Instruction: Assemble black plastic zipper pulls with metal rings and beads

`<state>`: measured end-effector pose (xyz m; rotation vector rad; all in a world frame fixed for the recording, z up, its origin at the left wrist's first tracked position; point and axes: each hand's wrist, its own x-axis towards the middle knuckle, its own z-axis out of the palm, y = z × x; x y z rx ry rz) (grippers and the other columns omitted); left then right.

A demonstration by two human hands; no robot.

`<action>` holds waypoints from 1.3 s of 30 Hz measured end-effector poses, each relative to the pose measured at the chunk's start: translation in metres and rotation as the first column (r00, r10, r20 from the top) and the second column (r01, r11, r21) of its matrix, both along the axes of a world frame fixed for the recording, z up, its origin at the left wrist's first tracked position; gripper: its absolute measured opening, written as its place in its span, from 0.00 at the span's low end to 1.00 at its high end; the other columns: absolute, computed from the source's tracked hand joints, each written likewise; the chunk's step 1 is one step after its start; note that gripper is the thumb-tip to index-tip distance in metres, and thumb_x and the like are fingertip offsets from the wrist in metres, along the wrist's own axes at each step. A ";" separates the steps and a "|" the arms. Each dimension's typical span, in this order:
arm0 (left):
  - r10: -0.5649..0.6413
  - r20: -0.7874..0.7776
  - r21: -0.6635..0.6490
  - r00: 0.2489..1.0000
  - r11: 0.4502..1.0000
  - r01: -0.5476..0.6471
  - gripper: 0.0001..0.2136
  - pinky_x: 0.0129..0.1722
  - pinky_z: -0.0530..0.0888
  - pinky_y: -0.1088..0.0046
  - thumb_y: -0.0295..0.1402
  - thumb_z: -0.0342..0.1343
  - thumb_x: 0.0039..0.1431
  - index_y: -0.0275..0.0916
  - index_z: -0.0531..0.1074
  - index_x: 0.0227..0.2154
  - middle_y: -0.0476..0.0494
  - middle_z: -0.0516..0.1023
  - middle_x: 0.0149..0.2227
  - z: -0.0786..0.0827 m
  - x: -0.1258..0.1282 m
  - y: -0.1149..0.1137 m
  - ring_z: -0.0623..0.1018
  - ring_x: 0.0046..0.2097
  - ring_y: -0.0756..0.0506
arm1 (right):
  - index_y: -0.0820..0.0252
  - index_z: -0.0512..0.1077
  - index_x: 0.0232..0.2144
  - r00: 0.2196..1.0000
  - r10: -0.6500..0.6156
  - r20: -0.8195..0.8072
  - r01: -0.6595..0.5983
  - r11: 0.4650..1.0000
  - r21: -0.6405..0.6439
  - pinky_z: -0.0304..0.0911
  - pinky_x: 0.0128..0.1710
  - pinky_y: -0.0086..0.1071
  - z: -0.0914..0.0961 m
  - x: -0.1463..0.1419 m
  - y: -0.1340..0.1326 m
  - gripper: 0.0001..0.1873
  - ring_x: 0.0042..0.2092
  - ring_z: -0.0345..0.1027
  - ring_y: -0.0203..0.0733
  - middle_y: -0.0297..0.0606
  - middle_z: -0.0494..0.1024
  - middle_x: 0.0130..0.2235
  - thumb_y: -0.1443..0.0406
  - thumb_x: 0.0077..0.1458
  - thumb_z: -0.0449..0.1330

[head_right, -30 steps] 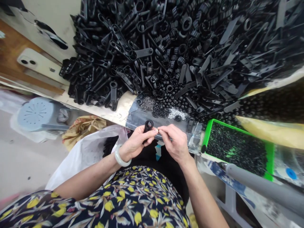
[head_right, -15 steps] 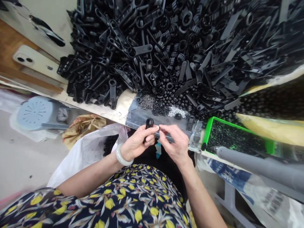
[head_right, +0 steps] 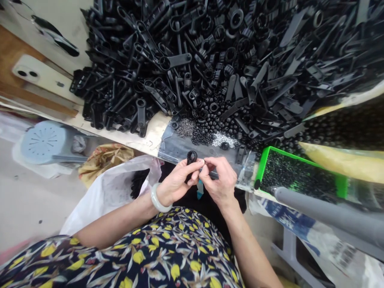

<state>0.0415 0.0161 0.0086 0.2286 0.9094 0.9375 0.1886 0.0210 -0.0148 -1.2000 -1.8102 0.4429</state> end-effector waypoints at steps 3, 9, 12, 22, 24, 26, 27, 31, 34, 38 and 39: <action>-0.011 -0.016 0.004 1.000 1.000 0.011 0.18 0.20 0.52 0.80 0.43 0.73 0.49 0.35 0.72 0.27 0.57 0.65 0.19 -0.002 0.002 -0.001 0.59 0.21 0.58 | 0.54 0.75 0.43 1.000 0.009 0.020 -0.009 1.000 0.000 0.68 0.34 0.34 -0.002 0.003 -0.001 0.10 0.31 0.70 0.38 0.32 0.76 0.32 0.71 0.60 0.62; -0.065 -0.037 0.042 0.997 0.997 0.067 0.17 0.20 0.52 0.79 0.43 0.72 0.51 0.35 0.74 0.29 0.55 0.67 0.22 -0.001 0.001 -0.004 0.61 0.22 0.57 | 0.54 0.75 0.42 1.000 0.005 0.021 -0.004 0.999 -0.044 0.68 0.32 0.35 -0.002 0.010 -0.002 0.08 0.30 0.69 0.38 0.33 0.77 0.31 0.70 0.61 0.62; -0.084 -0.017 0.031 0.996 0.996 0.085 0.14 0.23 0.57 0.79 0.39 0.70 0.54 0.35 0.78 0.38 0.52 0.71 0.25 0.003 -0.004 -0.006 0.65 0.25 0.55 | 0.54 0.76 0.42 1.000 0.009 -0.003 -0.009 0.998 -0.060 0.68 0.32 0.35 -0.002 0.015 -0.001 0.08 0.29 0.69 0.38 0.33 0.77 0.31 0.70 0.60 0.61; -0.086 -0.021 0.039 0.996 0.995 0.086 0.06 0.33 0.65 0.74 0.34 0.62 0.56 0.38 0.74 0.32 0.48 0.72 0.30 0.003 -0.012 -0.011 0.68 0.32 0.50 | 0.55 0.76 0.44 0.974 0.185 0.132 -0.170 0.979 -0.114 0.67 0.33 0.34 -0.006 0.019 -0.002 0.08 0.31 0.68 0.38 0.33 0.76 0.31 0.68 0.62 0.62; -0.098 -0.064 0.081 0.993 0.991 0.103 0.08 0.33 0.65 0.74 0.36 0.63 0.58 0.38 0.73 0.31 0.48 0.70 0.30 0.003 -0.011 -0.012 0.68 0.32 0.50 | 0.55 0.76 0.45 0.966 0.200 0.164 -0.188 0.978 -0.086 0.66 0.33 0.34 -0.007 0.019 -0.001 0.09 0.31 0.69 0.38 0.34 0.77 0.31 0.69 0.62 0.62; -0.097 -0.108 0.115 0.989 0.987 0.110 0.10 0.33 0.66 0.74 0.39 0.63 0.59 0.38 0.74 0.32 0.48 0.70 0.31 0.003 -0.009 -0.014 0.67 0.33 0.49 | 0.56 0.76 0.45 0.958 0.201 0.205 -0.193 0.980 -0.057 0.66 0.34 0.34 -0.008 0.018 0.000 0.08 0.32 0.70 0.39 0.35 0.77 0.32 0.69 0.63 0.61; -0.092 -0.129 0.128 0.987 0.986 0.108 0.10 0.34 0.66 0.74 0.40 0.63 0.60 0.38 0.75 0.33 0.48 0.70 0.32 0.002 -0.008 -0.016 0.67 0.34 0.49 | 0.56 0.76 0.45 0.953 0.196 0.231 -0.190 0.981 -0.048 0.66 0.35 0.34 -0.008 0.017 0.001 0.08 0.33 0.70 0.40 0.35 0.78 0.32 0.69 0.63 0.61; -0.057 -0.172 0.140 0.983 0.987 0.082 0.11 0.37 0.68 0.75 0.43 0.63 0.61 0.39 0.78 0.38 0.48 0.71 0.34 -0.004 -0.003 -0.022 0.69 0.35 0.50 | 0.56 0.77 0.44 0.917 0.176 0.358 -0.173 0.984 -0.041 0.66 0.37 0.35 -0.009 0.016 0.001 0.08 0.35 0.71 0.41 0.37 0.79 0.33 0.68 0.65 0.60; -0.037 -0.186 0.123 0.982 0.991 0.060 0.14 0.38 0.69 0.75 0.44 0.63 0.62 0.41 0.78 0.44 0.48 0.75 0.37 -0.011 0.001 -0.027 0.70 0.36 0.49 | 0.56 0.78 0.46 0.893 0.175 0.414 -0.181 0.983 -0.025 0.66 0.37 0.35 -0.010 0.015 -0.002 0.10 0.37 0.73 0.42 0.38 0.81 0.35 0.68 0.67 0.59; -0.010 -0.189 0.143 0.982 0.989 0.037 0.15 0.38 0.68 0.75 0.43 0.61 0.64 0.41 0.78 0.48 0.47 0.76 0.38 -0.016 0.004 -0.029 0.70 0.37 0.49 | 0.55 0.78 0.52 0.886 0.161 0.434 -0.173 0.985 -0.012 0.66 0.38 0.35 -0.012 0.014 -0.008 0.13 0.37 0.75 0.41 0.38 0.84 0.38 0.68 0.68 0.59; -0.007 -0.190 0.145 0.982 0.989 0.035 0.15 0.38 0.68 0.75 0.43 0.61 0.65 0.41 0.78 0.48 0.47 0.76 0.39 -0.016 0.004 -0.030 0.70 0.37 0.49 | 0.55 0.78 0.52 0.887 0.148 0.438 -0.163 0.987 -0.004 0.66 0.38 0.35 -0.013 0.014 -0.009 0.13 0.37 0.75 0.41 0.38 0.84 0.38 0.68 0.68 0.59</action>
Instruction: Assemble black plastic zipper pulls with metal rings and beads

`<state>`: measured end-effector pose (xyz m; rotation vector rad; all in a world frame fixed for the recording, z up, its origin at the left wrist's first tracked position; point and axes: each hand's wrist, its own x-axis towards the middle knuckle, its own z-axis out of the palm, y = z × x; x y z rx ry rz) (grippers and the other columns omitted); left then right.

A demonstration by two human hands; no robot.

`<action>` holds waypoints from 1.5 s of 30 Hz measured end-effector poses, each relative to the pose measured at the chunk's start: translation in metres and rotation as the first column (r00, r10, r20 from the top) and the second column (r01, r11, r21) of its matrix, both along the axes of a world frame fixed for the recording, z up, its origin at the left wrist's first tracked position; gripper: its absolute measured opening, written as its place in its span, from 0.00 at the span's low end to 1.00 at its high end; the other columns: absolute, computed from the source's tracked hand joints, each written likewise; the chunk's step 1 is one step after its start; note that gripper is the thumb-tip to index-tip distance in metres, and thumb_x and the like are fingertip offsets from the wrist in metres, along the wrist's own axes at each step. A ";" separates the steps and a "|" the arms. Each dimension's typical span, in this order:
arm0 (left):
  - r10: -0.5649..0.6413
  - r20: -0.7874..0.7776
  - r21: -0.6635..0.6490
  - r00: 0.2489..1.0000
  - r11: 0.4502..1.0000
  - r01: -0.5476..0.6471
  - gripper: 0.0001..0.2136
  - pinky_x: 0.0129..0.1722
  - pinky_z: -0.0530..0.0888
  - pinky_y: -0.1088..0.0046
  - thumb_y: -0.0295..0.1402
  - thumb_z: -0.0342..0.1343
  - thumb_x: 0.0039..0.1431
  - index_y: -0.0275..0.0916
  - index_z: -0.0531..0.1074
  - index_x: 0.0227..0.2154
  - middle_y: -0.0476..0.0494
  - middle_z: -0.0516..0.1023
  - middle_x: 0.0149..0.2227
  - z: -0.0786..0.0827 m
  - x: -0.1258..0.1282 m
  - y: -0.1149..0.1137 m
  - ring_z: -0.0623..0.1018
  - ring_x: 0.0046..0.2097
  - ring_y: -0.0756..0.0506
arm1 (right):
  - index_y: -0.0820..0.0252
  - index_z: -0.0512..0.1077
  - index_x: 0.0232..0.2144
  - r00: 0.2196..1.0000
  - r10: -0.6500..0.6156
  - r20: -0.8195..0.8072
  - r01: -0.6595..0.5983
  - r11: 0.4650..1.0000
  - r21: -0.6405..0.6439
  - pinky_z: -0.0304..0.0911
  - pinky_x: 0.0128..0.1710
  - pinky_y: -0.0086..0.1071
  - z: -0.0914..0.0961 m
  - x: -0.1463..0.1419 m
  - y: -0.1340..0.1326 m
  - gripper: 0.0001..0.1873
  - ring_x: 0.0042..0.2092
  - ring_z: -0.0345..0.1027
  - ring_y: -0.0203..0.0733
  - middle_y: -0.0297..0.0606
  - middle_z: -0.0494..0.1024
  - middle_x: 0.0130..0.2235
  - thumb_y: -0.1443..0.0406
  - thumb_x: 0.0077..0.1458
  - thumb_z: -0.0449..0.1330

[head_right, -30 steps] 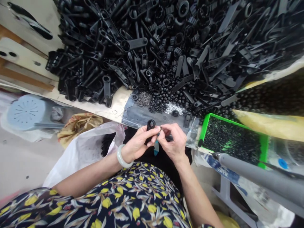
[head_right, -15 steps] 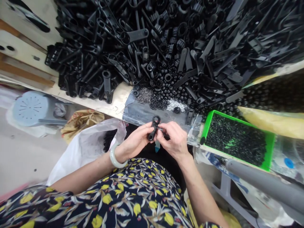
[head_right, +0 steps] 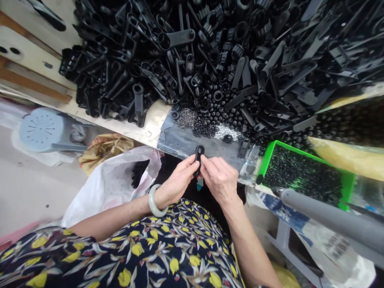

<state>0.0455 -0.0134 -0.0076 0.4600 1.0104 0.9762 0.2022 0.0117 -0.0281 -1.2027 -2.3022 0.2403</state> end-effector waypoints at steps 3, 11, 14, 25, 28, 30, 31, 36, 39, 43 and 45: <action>0.010 -0.019 -0.001 1.000 1.000 -0.010 0.15 0.37 0.68 0.76 0.42 0.60 0.65 0.40 0.78 0.49 0.46 0.77 0.41 0.000 0.001 0.000 0.70 0.38 0.49 | 0.55 0.78 0.51 0.999 -0.034 0.008 0.034 0.999 0.028 0.65 0.37 0.36 -0.002 -0.001 -0.003 0.12 0.36 0.75 0.41 0.37 0.84 0.36 0.69 0.68 0.60; 0.012 -0.119 0.087 0.993 0.996 -0.001 0.14 0.40 0.71 0.75 0.39 0.54 0.69 0.42 0.77 0.52 0.45 0.78 0.46 -0.004 0.002 -0.002 0.74 0.43 0.46 | 0.56 0.78 0.50 0.993 -0.070 0.096 0.068 0.997 0.022 0.56 0.34 0.39 0.004 -0.005 -0.004 0.11 0.34 0.72 0.41 0.38 0.83 0.35 0.67 0.69 0.59; -0.006 -0.169 0.119 0.986 0.993 0.026 0.15 0.40 0.72 0.74 0.40 0.54 0.70 0.42 0.76 0.53 0.44 0.79 0.46 -0.005 0.001 -0.001 0.74 0.42 0.46 | 0.57 0.78 0.49 0.988 -0.067 0.141 0.063 0.997 0.033 0.54 0.34 0.40 0.008 -0.008 -0.004 0.11 0.33 0.70 0.41 0.38 0.82 0.33 0.66 0.69 0.59; -0.048 -0.133 0.084 0.990 0.995 0.060 0.15 0.37 0.70 0.73 0.39 0.52 0.70 0.38 0.75 0.53 0.44 0.76 0.42 -0.006 -0.002 0.002 0.71 0.39 0.47 | 0.61 0.79 0.46 0.963 -0.083 0.255 0.034 0.981 0.190 0.55 0.34 0.35 0.014 -0.010 -0.001 0.08 0.30 0.69 0.37 0.35 0.81 0.31 0.66 0.69 0.61; -0.040 -0.088 0.064 0.995 0.997 0.046 0.14 0.37 0.69 0.73 0.39 0.53 0.70 0.38 0.75 0.51 0.45 0.75 0.42 -0.007 -0.002 0.002 0.71 0.39 0.47 | 0.61 0.79 0.46 0.974 -0.075 0.212 0.043 0.987 0.154 0.57 0.34 0.34 0.011 -0.008 0.000 0.07 0.32 0.72 0.37 0.35 0.82 0.32 0.67 0.68 0.62; -0.034 -0.063 0.065 0.997 0.997 0.038 0.13 0.37 0.68 0.73 0.39 0.53 0.69 0.38 0.75 0.49 0.46 0.73 0.39 -0.007 -0.002 0.002 0.70 0.38 0.48 | 0.61 0.79 0.46 0.986 -0.064 0.156 0.047 0.993 0.110 0.58 0.34 0.32 0.008 -0.007 0.001 0.07 0.33 0.73 0.36 0.34 0.82 0.33 0.68 0.68 0.62; -0.032 -0.054 0.068 0.998 0.997 0.036 0.13 0.37 0.68 0.73 0.39 0.53 0.69 0.38 0.75 0.48 0.47 0.72 0.38 -0.007 -0.002 0.002 0.70 0.38 0.48 | 0.61 0.79 0.46 0.990 -0.056 0.127 0.045 0.995 0.093 0.59 0.34 0.31 0.007 -0.006 0.001 0.07 0.33 0.74 0.36 0.34 0.83 0.34 0.68 0.68 0.62; -0.024 -0.043 0.051 0.999 0.998 0.026 0.11 0.37 0.67 0.73 0.38 0.53 0.69 0.38 0.75 0.46 0.48 0.70 0.35 -0.006 -0.001 0.002 0.68 0.36 0.49 | 0.61 0.79 0.47 0.994 -0.039 0.099 0.029 0.995 0.096 0.61 0.34 0.30 0.006 -0.004 0.002 0.08 0.33 0.75 0.36 0.34 0.83 0.34 0.69 0.68 0.62; -0.023 -0.041 0.046 0.999 0.999 0.025 0.11 0.37 0.67 0.72 0.37 0.53 0.69 0.38 0.75 0.46 0.48 0.70 0.35 -0.005 0.000 0.003 0.68 0.36 0.49 | 0.61 0.79 0.46 0.994 -0.051 0.099 0.041 0.994 0.097 0.61 0.34 0.30 0.006 -0.004 0.002 0.08 0.32 0.75 0.35 0.33 0.83 0.33 0.69 0.68 0.61; -0.031 -0.046 0.045 0.998 0.998 0.033 0.11 0.37 0.67 0.72 0.37 0.53 0.69 0.38 0.75 0.46 0.48 0.70 0.35 -0.005 -0.001 0.002 0.68 0.36 0.49 | 0.61 0.79 0.47 0.996 -0.047 0.071 0.041 0.996 0.074 0.62 0.35 0.29 0.005 -0.003 0.002 0.08 0.34 0.76 0.35 0.34 0.84 0.36 0.69 0.68 0.61; -0.033 -0.048 0.047 0.998 0.998 0.035 0.11 0.37 0.67 0.73 0.37 0.53 0.69 0.38 0.75 0.47 0.48 0.70 0.35 -0.005 -0.001 0.002 0.68 0.36 0.49 | 0.61 0.79 0.47 0.996 -0.049 0.073 0.044 0.997 0.071 0.62 0.35 0.29 0.005 -0.004 0.003 0.08 0.34 0.76 0.35 0.33 0.83 0.35 0.69 0.68 0.61</action>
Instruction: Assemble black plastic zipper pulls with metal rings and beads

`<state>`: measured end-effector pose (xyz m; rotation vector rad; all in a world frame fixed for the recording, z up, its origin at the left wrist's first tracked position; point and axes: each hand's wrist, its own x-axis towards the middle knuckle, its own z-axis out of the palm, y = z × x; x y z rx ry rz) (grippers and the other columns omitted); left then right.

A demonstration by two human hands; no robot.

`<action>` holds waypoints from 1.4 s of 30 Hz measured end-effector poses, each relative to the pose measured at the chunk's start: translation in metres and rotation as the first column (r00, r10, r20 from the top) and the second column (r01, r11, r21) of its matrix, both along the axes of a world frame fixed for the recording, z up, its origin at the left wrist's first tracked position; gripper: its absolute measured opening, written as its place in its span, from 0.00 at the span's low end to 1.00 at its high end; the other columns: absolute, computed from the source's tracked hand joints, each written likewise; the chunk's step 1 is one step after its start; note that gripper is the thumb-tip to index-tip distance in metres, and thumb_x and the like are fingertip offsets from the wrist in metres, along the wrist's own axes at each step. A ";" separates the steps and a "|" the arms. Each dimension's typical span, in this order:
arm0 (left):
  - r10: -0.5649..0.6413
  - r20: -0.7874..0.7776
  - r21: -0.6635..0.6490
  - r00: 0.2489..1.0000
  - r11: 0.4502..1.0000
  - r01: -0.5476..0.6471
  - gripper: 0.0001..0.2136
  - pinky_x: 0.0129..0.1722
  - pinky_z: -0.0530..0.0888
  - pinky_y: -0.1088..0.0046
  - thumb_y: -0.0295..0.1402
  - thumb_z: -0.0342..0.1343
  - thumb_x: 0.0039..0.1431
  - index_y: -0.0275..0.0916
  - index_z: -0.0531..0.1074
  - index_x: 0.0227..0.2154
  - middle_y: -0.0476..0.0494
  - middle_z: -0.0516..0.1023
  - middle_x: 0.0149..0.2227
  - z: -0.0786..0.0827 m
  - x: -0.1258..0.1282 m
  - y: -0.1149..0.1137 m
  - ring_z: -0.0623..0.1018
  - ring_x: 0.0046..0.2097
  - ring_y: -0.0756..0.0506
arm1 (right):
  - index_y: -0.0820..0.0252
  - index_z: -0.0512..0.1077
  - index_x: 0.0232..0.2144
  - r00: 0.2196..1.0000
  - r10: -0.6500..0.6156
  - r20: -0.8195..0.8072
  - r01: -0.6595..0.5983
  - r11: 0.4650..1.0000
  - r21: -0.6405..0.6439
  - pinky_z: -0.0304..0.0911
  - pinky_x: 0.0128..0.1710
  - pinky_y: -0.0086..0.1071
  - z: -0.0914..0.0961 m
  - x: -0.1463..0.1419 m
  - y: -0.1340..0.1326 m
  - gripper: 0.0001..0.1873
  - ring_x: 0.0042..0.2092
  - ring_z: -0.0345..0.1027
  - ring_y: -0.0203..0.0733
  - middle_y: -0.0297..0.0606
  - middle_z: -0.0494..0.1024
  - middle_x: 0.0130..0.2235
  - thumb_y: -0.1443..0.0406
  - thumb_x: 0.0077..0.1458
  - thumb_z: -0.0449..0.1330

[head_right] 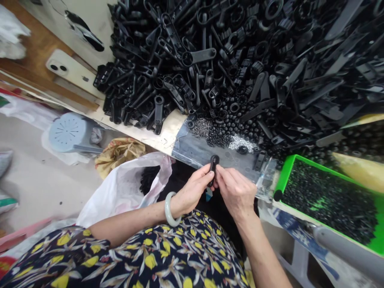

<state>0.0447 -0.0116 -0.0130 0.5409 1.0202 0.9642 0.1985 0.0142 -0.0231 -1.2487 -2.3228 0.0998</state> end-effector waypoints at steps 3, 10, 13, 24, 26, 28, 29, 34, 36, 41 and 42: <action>-0.004 -0.002 -0.001 1.000 1.000 0.004 0.11 0.37 0.67 0.73 0.37 0.53 0.69 0.38 0.75 0.47 0.48 0.71 0.35 0.000 0.000 0.000 0.69 0.36 0.50 | 0.61 0.79 0.46 1.000 -0.005 -0.002 0.005 1.000 -0.019 0.62 0.35 0.29 0.002 -0.001 0.001 0.07 0.34 0.76 0.36 0.34 0.83 0.35 0.68 0.69 0.61; -0.024 -0.025 -0.007 0.999 1.000 0.023 0.12 0.36 0.68 0.74 0.38 0.53 0.69 0.38 0.75 0.49 0.47 0.73 0.36 -0.001 -0.003 0.002 0.71 0.36 0.49 | 0.61 0.78 0.43 0.998 0.011 0.066 -0.011 1.000 0.002 0.60 0.35 0.30 0.008 -0.001 0.009 0.06 0.34 0.76 0.36 0.35 0.83 0.35 0.66 0.70 0.60; -0.054 -0.071 0.024 0.996 0.998 0.056 0.13 0.35 0.69 0.73 0.40 0.53 0.70 0.38 0.74 0.49 0.47 0.72 0.34 -0.005 -0.005 0.002 0.71 0.35 0.49 | 0.62 0.77 0.42 0.980 0.082 0.179 -0.092 0.995 0.050 0.57 0.32 0.32 0.011 0.000 0.015 0.07 0.33 0.73 0.37 0.35 0.81 0.33 0.67 0.70 0.58; -0.086 -0.131 0.080 0.988 0.992 0.097 0.16 0.36 0.70 0.72 0.44 0.52 0.71 0.40 0.72 0.51 0.50 0.73 0.33 -0.011 -0.011 0.002 0.72 0.33 0.49 | 0.61 0.74 0.32 0.888 0.179 0.423 -0.205 0.978 0.019 0.55 0.27 0.34 0.012 -0.015 0.019 0.09 0.31 0.68 0.42 0.39 0.74 0.29 0.76 0.58 0.57; -0.076 -0.043 0.047 0.996 0.996 0.078 0.17 0.36 0.69 0.73 0.45 0.56 0.69 0.41 0.74 0.52 0.48 0.76 0.37 -0.011 -0.013 0.002 0.73 0.35 0.49 | 0.61 0.75 0.35 0.891 0.164 0.423 -0.183 0.983 0.005 0.58 0.29 0.35 0.012 -0.016 0.013 0.10 0.32 0.68 0.44 0.41 0.75 0.31 0.77 0.59 0.56; -0.053 0.034 0.016 0.998 0.998 0.053 0.17 0.39 0.70 0.73 0.44 0.59 0.66 0.41 0.75 0.52 0.46 0.78 0.42 -0.010 -0.014 0.003 0.74 0.40 0.48 | 0.63 0.76 0.41 0.897 0.148 0.416 -0.168 0.986 0.011 0.62 0.32 0.37 0.014 -0.018 0.004 0.14 0.35 0.68 0.46 0.44 0.77 0.34 0.79 0.60 0.54; -0.038 0.062 0.005 0.997 0.999 0.038 0.16 0.42 0.70 0.73 0.43 0.60 0.65 0.41 0.76 0.52 0.45 0.79 0.44 -0.009 -0.015 0.003 0.75 0.43 0.47 | 0.65 0.76 0.45 0.898 0.138 0.418 -0.160 0.987 0.018 0.64 0.33 0.38 0.015 -0.018 0.000 0.16 0.36 0.68 0.48 0.45 0.77 0.35 0.79 0.60 0.53; 0.006 0.149 -0.059 0.989 0.998 0.003 0.14 0.50 0.70 0.71 0.37 0.63 0.61 0.39 0.79 0.48 0.44 0.81 0.47 -0.010 -0.018 0.004 0.76 0.51 0.44 | 0.67 0.69 0.62 0.892 0.029 0.452 -0.047 0.999 0.028 0.70 0.39 0.44 0.018 -0.034 -0.024 0.28 0.38 0.69 0.52 0.48 0.78 0.37 0.80 0.60 0.52; 0.057 0.135 -0.100 0.989 0.994 -0.043 0.13 0.48 0.71 0.71 0.39 0.65 0.59 0.38 0.79 0.43 0.44 0.81 0.44 -0.012 -0.018 0.005 0.77 0.49 0.44 | 0.68 0.69 0.63 0.899 -0.008 0.437 0.008 1.000 0.001 0.71 0.43 0.46 0.016 -0.043 -0.028 0.30 0.41 0.70 0.54 0.51 0.79 0.41 0.80 0.59 0.52; 0.079 0.063 -0.139 0.995 0.988 -0.069 0.16 0.36 0.72 0.72 0.45 0.68 0.58 0.38 0.75 0.38 0.47 0.79 0.35 -0.012 -0.021 0.015 0.77 0.35 0.48 | 0.69 0.70 0.61 0.947 0.089 0.309 -0.029 0.980 -0.195 0.71 0.55 0.48 0.024 -0.030 -0.015 0.26 0.48 0.73 0.53 0.51 0.80 0.48 0.78 0.62 0.53; 0.036 0.072 -0.136 0.997 0.990 -0.026 0.16 0.35 0.73 0.72 0.45 0.67 0.59 0.38 0.75 0.39 0.47 0.79 0.35 -0.009 -0.022 0.017 0.78 0.33 0.48 | 0.66 0.69 0.62 0.966 0.106 0.235 -0.046 0.968 -0.247 0.71 0.55 0.44 0.028 -0.017 -0.011 0.25 0.49 0.74 0.50 0.48 0.81 0.49 0.76 0.64 0.53</action>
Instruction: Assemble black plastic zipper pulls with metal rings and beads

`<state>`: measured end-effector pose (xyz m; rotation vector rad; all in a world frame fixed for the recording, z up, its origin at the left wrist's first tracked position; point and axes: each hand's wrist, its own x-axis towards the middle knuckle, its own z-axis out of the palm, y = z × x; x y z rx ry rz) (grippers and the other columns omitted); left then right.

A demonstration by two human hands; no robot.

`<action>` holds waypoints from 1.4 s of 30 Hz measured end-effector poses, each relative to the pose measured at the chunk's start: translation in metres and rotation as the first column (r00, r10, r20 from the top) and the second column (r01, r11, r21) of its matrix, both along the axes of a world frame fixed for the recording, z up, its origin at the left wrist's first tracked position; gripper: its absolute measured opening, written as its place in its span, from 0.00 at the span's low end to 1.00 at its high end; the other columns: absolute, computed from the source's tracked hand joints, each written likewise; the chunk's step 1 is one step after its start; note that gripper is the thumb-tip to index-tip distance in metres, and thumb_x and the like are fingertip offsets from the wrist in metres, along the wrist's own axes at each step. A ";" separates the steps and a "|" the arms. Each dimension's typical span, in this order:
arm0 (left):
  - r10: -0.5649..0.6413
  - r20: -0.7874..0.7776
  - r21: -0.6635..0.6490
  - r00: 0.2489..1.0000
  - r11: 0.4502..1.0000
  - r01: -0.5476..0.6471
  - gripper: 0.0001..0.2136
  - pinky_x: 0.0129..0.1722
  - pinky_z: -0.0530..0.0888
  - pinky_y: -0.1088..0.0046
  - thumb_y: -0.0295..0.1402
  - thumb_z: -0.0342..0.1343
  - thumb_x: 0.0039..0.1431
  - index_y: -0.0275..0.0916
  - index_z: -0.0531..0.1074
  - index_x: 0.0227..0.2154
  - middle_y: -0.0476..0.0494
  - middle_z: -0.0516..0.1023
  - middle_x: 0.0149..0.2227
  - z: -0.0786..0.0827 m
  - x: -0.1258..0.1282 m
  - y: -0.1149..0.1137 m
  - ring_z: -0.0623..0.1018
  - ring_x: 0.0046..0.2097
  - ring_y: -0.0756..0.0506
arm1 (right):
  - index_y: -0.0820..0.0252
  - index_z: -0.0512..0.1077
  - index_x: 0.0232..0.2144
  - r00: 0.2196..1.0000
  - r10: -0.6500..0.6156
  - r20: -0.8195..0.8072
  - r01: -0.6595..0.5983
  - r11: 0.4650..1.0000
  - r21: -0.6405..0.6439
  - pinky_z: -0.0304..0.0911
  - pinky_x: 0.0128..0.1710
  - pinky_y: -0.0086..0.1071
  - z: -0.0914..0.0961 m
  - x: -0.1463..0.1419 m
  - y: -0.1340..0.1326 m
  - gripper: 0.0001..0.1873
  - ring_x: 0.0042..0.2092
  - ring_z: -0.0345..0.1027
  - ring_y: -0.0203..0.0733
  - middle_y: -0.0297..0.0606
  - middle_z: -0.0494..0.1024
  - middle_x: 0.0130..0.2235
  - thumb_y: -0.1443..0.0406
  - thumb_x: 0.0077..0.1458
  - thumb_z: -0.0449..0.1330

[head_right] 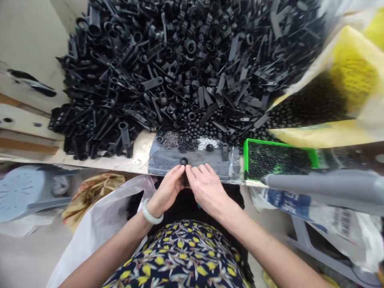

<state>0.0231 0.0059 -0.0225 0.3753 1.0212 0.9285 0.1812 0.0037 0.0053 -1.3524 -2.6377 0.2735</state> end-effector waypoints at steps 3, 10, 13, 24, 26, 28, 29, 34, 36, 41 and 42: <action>-0.076 0.030 0.004 0.997 0.997 0.076 0.18 0.35 0.75 0.69 0.46 0.64 0.62 0.36 0.74 0.45 0.42 0.81 0.35 0.009 -0.002 0.005 0.80 0.31 0.46 | 0.57 0.72 0.58 0.960 -0.187 -0.208 0.183 0.982 -0.040 0.72 0.49 0.34 0.011 0.044 0.015 0.18 0.47 0.76 0.41 0.40 0.81 0.50 0.69 0.71 0.53; -0.138 0.016 0.001 0.990 0.990 0.138 0.20 0.33 0.70 0.72 0.44 0.59 0.66 0.32 0.75 0.51 0.45 0.79 0.29 0.023 0.000 0.003 0.76 0.28 0.49 | 0.60 0.72 0.59 0.807 -0.574 -0.139 0.590 0.793 0.150 0.67 0.37 0.35 -0.010 0.084 0.054 0.21 0.39 0.76 0.46 0.42 0.81 0.42 0.59 0.68 0.57; -0.165 0.061 -0.006 0.984 0.986 0.165 0.21 0.33 0.69 0.72 0.44 0.59 0.66 0.33 0.75 0.54 0.44 0.80 0.31 0.023 0.001 0.003 0.76 0.28 0.48 | 0.59 0.77 0.50 0.810 -0.559 -0.176 0.585 0.792 0.176 0.66 0.38 0.35 -0.018 0.080 0.065 0.15 0.38 0.76 0.46 0.43 0.82 0.40 0.61 0.68 0.56; -0.114 0.119 -0.042 0.986 0.992 0.119 0.21 0.38 0.72 0.68 0.40 0.60 0.65 0.33 0.74 0.55 0.39 0.83 0.37 0.020 0.002 0.003 0.79 0.35 0.45 | 0.59 0.76 0.50 0.810 -0.533 -0.244 0.574 0.805 0.150 0.66 0.37 0.34 -0.021 0.082 0.064 0.15 0.33 0.72 0.41 0.39 0.80 0.38 0.58 0.67 0.60; -0.108 0.128 -0.044 0.986 0.992 0.114 0.21 0.39 0.72 0.68 0.39 0.60 0.65 0.32 0.74 0.55 0.39 0.83 0.37 0.021 0.003 0.003 0.79 0.36 0.45 | 0.59 0.78 0.43 0.822 -0.528 -0.215 0.564 0.808 0.170 0.66 0.37 0.35 -0.023 0.081 0.068 0.11 0.35 0.73 0.43 0.41 0.80 0.38 0.60 0.67 0.58; -0.106 0.142 -0.044 0.984 0.993 0.113 0.20 0.39 0.72 0.68 0.38 0.60 0.65 0.33 0.73 0.55 0.39 0.82 0.37 0.021 0.002 0.003 0.79 0.36 0.45 | 0.59 0.78 0.39 0.814 -0.518 -0.262 0.569 0.802 0.183 0.68 0.39 0.35 -0.021 0.080 0.069 0.10 0.36 0.74 0.43 0.41 0.80 0.37 0.62 0.68 0.57; -0.103 0.148 -0.046 0.984 0.993 0.111 0.20 0.39 0.72 0.68 0.38 0.60 0.64 0.33 0.73 0.55 0.39 0.82 0.37 0.022 0.001 0.003 0.79 0.36 0.45 | 0.58 0.79 0.39 0.803 -0.510 -0.309 0.575 0.798 0.178 0.69 0.40 0.36 -0.017 0.079 0.068 0.11 0.37 0.75 0.43 0.41 0.81 0.37 0.62 0.69 0.57; -0.093 0.201 -0.075 0.975 0.991 0.109 0.19 0.40 0.72 0.68 0.38 0.61 0.65 0.35 0.73 0.55 0.39 0.82 0.38 0.024 0.002 0.004 0.80 0.36 0.45 | 0.56 0.79 0.44 0.592 -0.461 -0.661 0.579 0.814 -0.049 0.77 0.40 0.37 0.009 0.052 0.038 0.10 0.36 0.81 0.43 0.39 0.84 0.39 0.58 0.66 0.63; -0.067 0.248 -0.084 0.966 0.992 0.090 0.19 0.39 0.73 0.69 0.41 0.62 0.65 0.37 0.73 0.54 0.39 0.83 0.40 0.026 0.006 0.006 0.80 0.38 0.45 | 0.56 0.79 0.44 0.439 -0.466 -0.768 0.526 0.827 -0.201 0.80 0.38 0.37 0.015 0.033 0.019 0.10 0.36 0.83 0.43 0.38 0.84 0.38 0.59 0.64 0.66; 0.085 0.273 -0.079 0.958 0.995 -0.066 0.19 0.40 0.74 0.73 0.37 0.67 0.61 0.41 0.75 0.53 0.45 0.81 0.43 0.033 0.014 0.011 0.79 0.39 0.49 | 0.55 0.77 0.43 0.202 -0.497 -0.844 0.341 0.843 -0.416 0.82 0.37 0.35 -0.002 -0.001 -0.018 0.06 0.34 0.83 0.43 0.37 0.85 0.37 0.64 0.64 0.67; 0.098 0.255 -0.061 0.962 0.994 -0.086 0.20 0.39 0.73 0.74 0.34 0.68 0.60 0.41 0.74 0.53 0.46 0.80 0.42 0.033 0.014 0.012 0.78 0.37 0.50 | 0.55 0.77 0.43 0.217 -0.507 -0.834 0.329 0.842 -0.427 0.82 0.37 0.35 -0.007 -0.002 -0.023 0.05 0.34 0.83 0.42 0.37 0.84 0.38 0.64 0.64 0.66</action>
